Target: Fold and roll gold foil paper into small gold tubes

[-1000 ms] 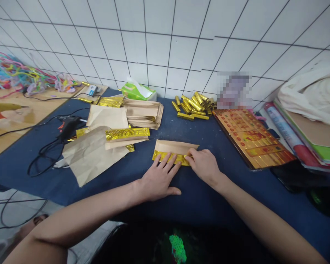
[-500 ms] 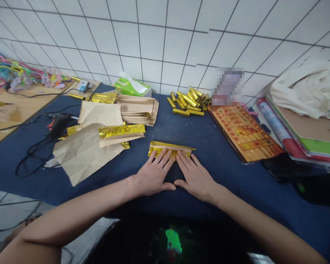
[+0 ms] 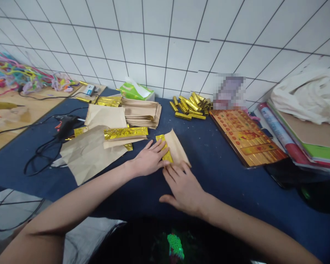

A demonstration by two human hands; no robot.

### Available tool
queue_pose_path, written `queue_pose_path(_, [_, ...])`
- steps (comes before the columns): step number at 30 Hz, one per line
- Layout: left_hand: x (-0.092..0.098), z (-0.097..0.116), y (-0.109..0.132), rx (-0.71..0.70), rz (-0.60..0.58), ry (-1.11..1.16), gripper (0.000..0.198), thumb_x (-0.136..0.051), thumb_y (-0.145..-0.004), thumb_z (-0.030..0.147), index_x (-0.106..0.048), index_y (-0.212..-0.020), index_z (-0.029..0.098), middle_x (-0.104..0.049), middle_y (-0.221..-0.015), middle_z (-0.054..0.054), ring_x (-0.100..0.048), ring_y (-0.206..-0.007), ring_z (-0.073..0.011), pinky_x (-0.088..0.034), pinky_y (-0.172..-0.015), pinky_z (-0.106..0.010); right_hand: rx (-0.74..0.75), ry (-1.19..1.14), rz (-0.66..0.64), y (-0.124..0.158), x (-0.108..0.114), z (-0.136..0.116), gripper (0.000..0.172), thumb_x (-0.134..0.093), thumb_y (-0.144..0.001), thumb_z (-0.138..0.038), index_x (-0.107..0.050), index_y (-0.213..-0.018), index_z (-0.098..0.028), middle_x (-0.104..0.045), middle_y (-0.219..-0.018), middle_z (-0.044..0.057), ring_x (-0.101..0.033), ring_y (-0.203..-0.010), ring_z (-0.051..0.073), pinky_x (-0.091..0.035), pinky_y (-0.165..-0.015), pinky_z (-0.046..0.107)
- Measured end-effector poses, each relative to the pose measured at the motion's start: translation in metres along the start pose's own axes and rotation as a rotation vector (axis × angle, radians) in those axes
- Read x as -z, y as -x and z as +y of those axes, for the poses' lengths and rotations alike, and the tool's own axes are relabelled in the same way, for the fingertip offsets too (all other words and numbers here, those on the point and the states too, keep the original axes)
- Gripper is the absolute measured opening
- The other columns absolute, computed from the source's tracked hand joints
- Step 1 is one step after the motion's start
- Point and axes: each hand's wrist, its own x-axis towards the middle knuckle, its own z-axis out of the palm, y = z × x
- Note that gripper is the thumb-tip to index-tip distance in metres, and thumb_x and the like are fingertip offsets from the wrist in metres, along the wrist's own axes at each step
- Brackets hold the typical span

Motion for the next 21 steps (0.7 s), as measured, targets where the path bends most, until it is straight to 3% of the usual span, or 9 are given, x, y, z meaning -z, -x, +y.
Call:
queue_pose_path(6, [-0.007,0.007,-0.003,0.008,0.015,-0.027,0.052,-0.029,-0.091,0.042,-0.034,-0.134,0.012,-0.029,-0.144,-0.015,-0.023,-0.134,-0.025,-0.022,-0.106,-0.045,0.113,-0.111,-0.023,-0.007,0.004,-0.017,0.079,-0.047,-0.073,-0.066,-0.047,-0.125,-0.007,-0.048,-0.126,0.022,-0.036,-0.122,0.037,-0.024,-0.101,0.052])
queue_pose_path(8, [-0.01,0.007,-0.001,-0.002,0.017,-0.041,0.051,-0.027,-0.092,0.04,-0.032,-0.135,0.013,-0.026,-0.145,-0.015,-0.021,-0.134,-0.0247,-0.021,-0.106,-0.046,0.167,-0.181,-0.035,-0.01,0.014,-0.009,0.067,-0.05,-0.075,-0.061,-0.053,-0.119,-0.011,-0.055,-0.12,0.017,-0.043,-0.116,0.032,-0.028,-0.101,0.048])
queue_pose_path(10, [-0.013,0.005,0.001,-0.023,0.009,-0.058,0.053,-0.029,-0.091,0.039,-0.028,-0.137,0.012,-0.022,-0.146,-0.015,-0.019,-0.135,-0.0257,-0.019,-0.106,-0.047,0.227,-0.281,-0.047,-0.016,0.028,0.007,0.04,-0.049,-0.083,-0.047,-0.061,-0.106,-0.016,-0.065,-0.102,0.008,-0.055,-0.1,0.022,-0.035,-0.097,0.038])
queue_pose_path(12, [-0.015,0.005,0.002,-0.042,0.005,-0.074,0.055,-0.031,-0.09,0.039,-0.027,-0.137,0.011,-0.02,-0.146,-0.016,-0.017,-0.135,-0.0268,-0.017,-0.106,-0.049,0.112,-0.325,0.024,-0.029,0.039,0.029,0.024,-0.044,-0.088,-0.031,-0.065,-0.093,-0.02,-0.069,-0.091,0.003,-0.059,-0.09,0.017,-0.04,-0.09,0.032])
queue_pose_path(14, [-0.016,0.005,0.003,-0.046,0.014,-0.081,0.056,-0.03,-0.09,0.04,-0.028,-0.137,0.01,-0.022,-0.146,-0.017,-0.016,-0.136,-0.0272,-0.017,-0.106,-0.049,-0.004,-0.282,0.11,-0.046,0.042,0.052,0.027,-0.037,-0.09,-0.019,-0.064,-0.092,-0.019,-0.069,-0.095,0.004,-0.06,-0.088,0.015,-0.039,-0.092,0.034])
queue_pose_path(17, [-0.019,0.006,0.002,-0.031,0.048,-0.087,0.057,-0.027,-0.091,0.043,-0.027,-0.137,0.009,-0.025,-0.145,-0.016,-0.017,-0.135,-0.0267,-0.016,-0.106,-0.049,-0.045,-0.117,0.038,-0.069,0.033,0.08,0.026,-0.037,-0.088,-0.014,-0.062,-0.095,-0.016,-0.068,-0.1,0.008,-0.059,-0.099,0.019,-0.032,-0.097,0.042])
queue_pose_path(21, [-0.023,0.006,0.001,-0.038,0.086,-0.104,0.06,-0.027,-0.09,0.046,-0.024,-0.138,0.01,-0.022,-0.146,-0.017,-0.018,-0.135,-0.0263,-0.016,-0.107,-0.049,-0.1,0.042,-0.068,-0.079,0.014,0.093,0.028,-0.039,-0.087,-0.015,-0.056,-0.108,-0.011,-0.062,-0.114,0.014,-0.055,-0.11,0.025,-0.026,-0.101,0.051])
